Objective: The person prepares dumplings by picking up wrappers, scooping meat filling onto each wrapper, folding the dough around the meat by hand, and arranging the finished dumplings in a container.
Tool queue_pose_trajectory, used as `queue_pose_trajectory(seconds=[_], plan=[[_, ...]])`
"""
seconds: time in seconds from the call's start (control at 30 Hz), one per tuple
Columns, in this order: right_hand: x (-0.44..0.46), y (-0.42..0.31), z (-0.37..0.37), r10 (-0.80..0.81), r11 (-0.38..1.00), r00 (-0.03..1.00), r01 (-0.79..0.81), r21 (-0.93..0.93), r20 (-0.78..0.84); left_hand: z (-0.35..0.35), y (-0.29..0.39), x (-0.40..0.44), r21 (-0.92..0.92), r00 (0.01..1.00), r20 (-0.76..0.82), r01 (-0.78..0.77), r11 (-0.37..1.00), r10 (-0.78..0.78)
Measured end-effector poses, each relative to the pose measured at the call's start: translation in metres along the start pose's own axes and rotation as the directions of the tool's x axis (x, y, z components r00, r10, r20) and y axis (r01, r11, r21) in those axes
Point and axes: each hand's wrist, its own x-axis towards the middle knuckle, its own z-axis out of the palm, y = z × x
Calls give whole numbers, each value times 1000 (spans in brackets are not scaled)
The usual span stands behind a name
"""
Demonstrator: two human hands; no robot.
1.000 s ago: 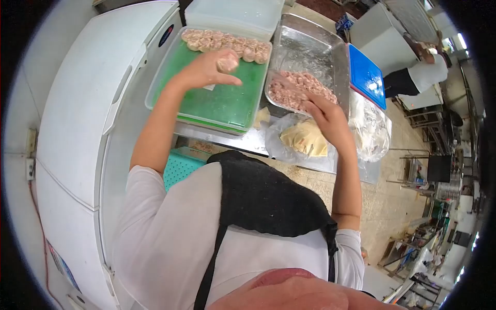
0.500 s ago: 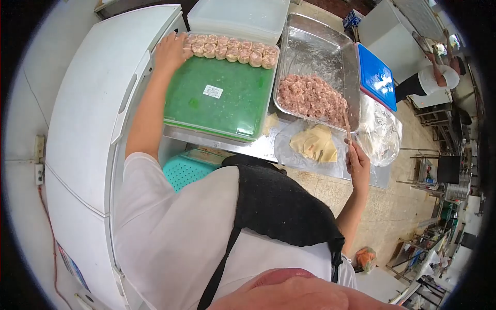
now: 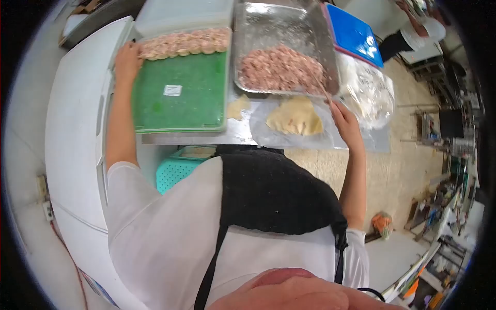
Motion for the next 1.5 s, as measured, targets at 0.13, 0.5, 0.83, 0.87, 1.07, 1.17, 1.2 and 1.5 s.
queue_pose_trajectory(seconds=[0.13, 0.5, 0.83, 0.87, 1.07, 1.17, 1.2, 1.5], plan=[[45, 9, -38, -124, 887, 982, 176, -427, 145, -20, 17, -16, 173, 994, -104, 52, 984, -34], [116, 31, -35, -314, 403, 843, 534, -743, 436, -85, 347, -109, -922, 866, 254, 82, 379, 431], [153, 17, -81, -372, 323, 752, 655, -683, 545, -19, 403, -162, -746, 892, 449, 341, 573, 54], [154, 22, -70, -337, 318, 783, 617, -720, 522, -24, 400, -161, -739, 824, 565, 521, 427, -27], [122, 44, -53, -475, 336, 594, 804, -490, 649, -79, 394, -145, -902, 900, 420, 428, 58, -118], [153, 25, -76, -181, 399, 731, 666, -630, 658, -97, 389, -136, -911, 910, 412, 410, -51, -42], [159, 29, -80, -290, 431, 713, 693, -578, 638, -96, 385, -135, -923, 923, 384, 384, 16, 23], [146, 27, -75, -174, 468, 731, 651, -598, 660, -57, 372, -147, -828, 868, 496, 476, 297, -10]])
